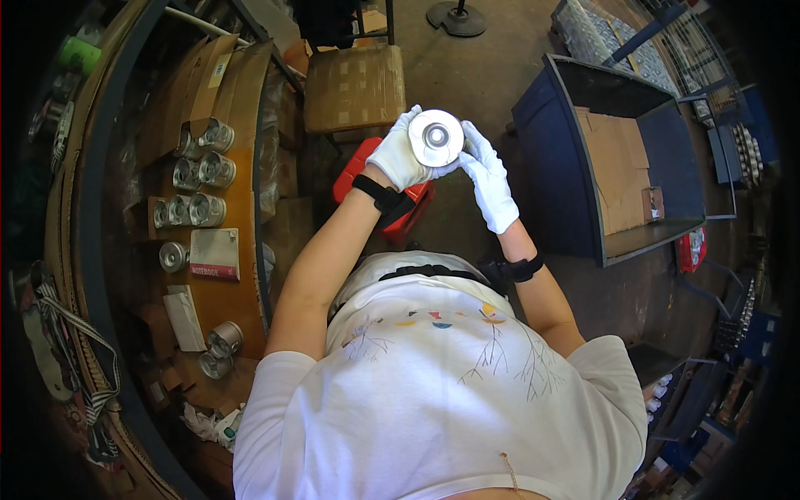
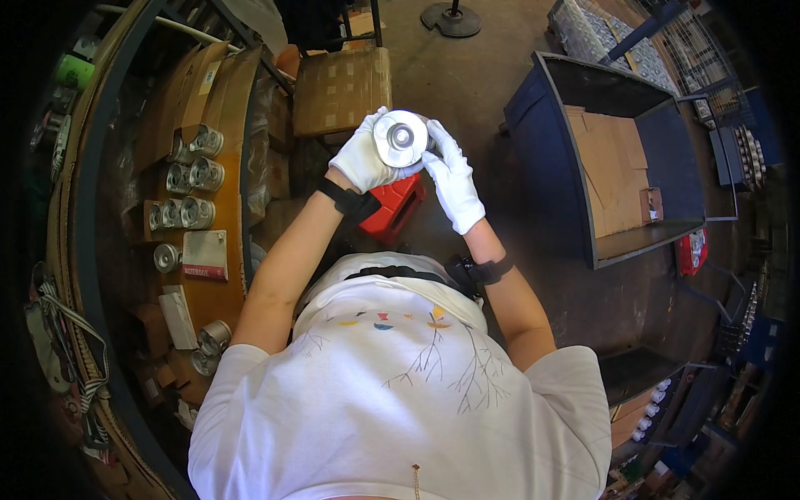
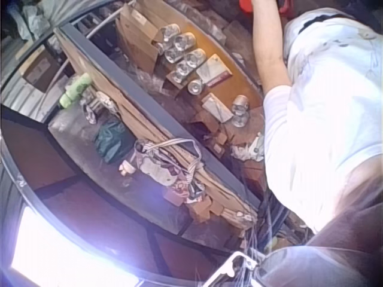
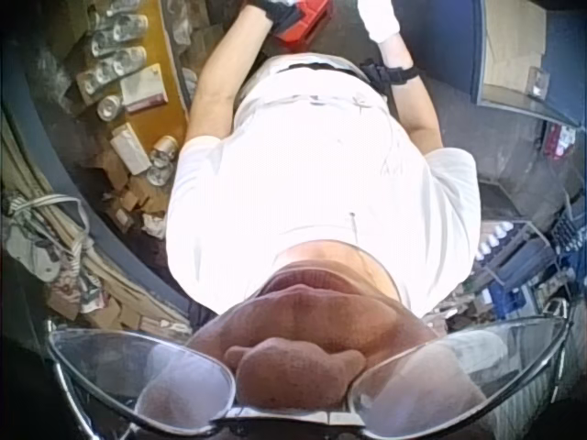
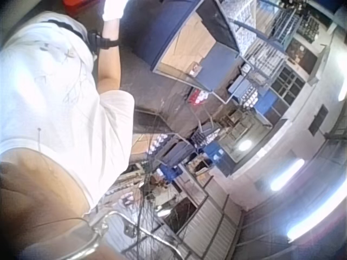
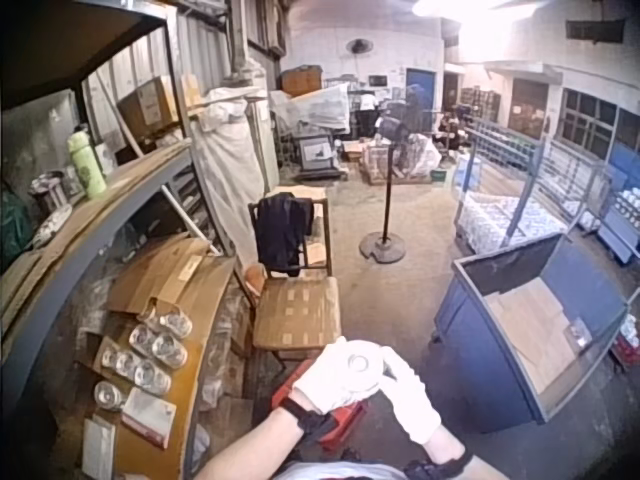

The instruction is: Sort metal pistons and mark them with a pen before placing them in a cart.

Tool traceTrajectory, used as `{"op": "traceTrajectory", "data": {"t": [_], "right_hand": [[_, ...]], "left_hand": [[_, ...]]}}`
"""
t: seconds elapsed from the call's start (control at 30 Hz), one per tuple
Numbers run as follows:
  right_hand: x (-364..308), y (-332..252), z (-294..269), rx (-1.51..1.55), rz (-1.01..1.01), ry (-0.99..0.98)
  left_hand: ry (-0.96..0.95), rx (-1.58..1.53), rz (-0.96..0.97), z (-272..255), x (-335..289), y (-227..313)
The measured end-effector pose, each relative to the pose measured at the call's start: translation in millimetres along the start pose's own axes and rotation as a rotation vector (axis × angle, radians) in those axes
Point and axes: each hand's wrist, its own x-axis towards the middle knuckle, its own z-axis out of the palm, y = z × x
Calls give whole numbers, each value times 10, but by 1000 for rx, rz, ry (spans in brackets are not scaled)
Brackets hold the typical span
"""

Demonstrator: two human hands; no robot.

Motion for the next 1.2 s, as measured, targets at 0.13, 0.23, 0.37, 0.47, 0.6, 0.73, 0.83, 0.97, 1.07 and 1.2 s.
{"op": "traceTrajectory", "data": {"t": [0.13,0.23,0.37,0.47,0.6,0.73,0.83,0.97,1.07,1.2], "right_hand": [[-14,8,2,-4,-27,2],[-20,19,4,-19,-37,8],[-32,5,-3,-42,-56,13],[-70,-93,18,-21,-59,17],[-97,-126,24,-48,-72,23],[-97,-68,11,-85,-102,30],[-114,-113,23,-44,-92,37],[-162,-195,51,-69,-128,59],[-171,-179,76,-54,-135,71],[-167,-163,71,-44,-132,69]], "left_hand": [[-8,10,-13,0,-11,-4],[4,7,-10,15,-17,-17],[-23,-13,-38,12,-26,-16],[-23,-10,-52,23,-58,-11],[-15,-5,-62,52,-82,-2],[-30,-8,-77,37,-69,3],[-55,-20,-99,36,-73,6],[-46,-47,-107,56,-98,17],[-51,-17,-91,51,-105,15],[-21,30,-59,39,-102,14]]}}
